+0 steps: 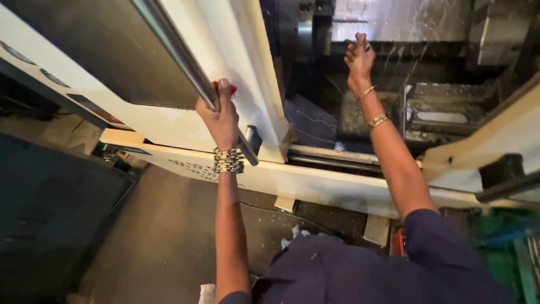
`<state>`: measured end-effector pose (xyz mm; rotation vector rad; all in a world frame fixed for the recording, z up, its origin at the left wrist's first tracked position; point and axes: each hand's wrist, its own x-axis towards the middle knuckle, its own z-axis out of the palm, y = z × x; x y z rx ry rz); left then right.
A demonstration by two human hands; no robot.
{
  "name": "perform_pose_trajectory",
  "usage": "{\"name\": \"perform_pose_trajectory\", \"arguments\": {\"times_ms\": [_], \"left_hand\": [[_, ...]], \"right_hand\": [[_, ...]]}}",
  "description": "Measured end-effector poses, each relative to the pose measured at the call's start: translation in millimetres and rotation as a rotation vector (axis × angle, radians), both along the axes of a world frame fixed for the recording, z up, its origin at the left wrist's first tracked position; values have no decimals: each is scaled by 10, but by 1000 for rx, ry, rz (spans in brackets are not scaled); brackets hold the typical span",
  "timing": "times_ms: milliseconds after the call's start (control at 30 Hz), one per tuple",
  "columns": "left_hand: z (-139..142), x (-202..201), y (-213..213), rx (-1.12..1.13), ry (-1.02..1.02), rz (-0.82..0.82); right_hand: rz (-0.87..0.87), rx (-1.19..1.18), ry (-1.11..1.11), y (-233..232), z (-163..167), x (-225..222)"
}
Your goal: The person repeatedly opens a machine door, retrieves a metal rod from a green bin, inserts it into a fixture inside the machine, and measures it with a digital caliper. The person also uses a red-tipped tool and a cloth during the process.
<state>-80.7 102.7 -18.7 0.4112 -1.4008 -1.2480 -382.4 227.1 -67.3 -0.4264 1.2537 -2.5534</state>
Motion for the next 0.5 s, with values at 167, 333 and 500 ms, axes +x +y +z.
{"name": "perform_pose_trajectory", "arguments": {"times_ms": [167,333,500], "left_hand": [[-18,57,-204,26,-50,133],[-48,101,-288,-2,-64,203],[-95,64,-241,-8,-62,224]], "right_hand": [[24,-175,-98,-385,247,-178],[-264,-257,-121,-481,263,-321],[-296,-473,-73,-321,164,-453]]}}
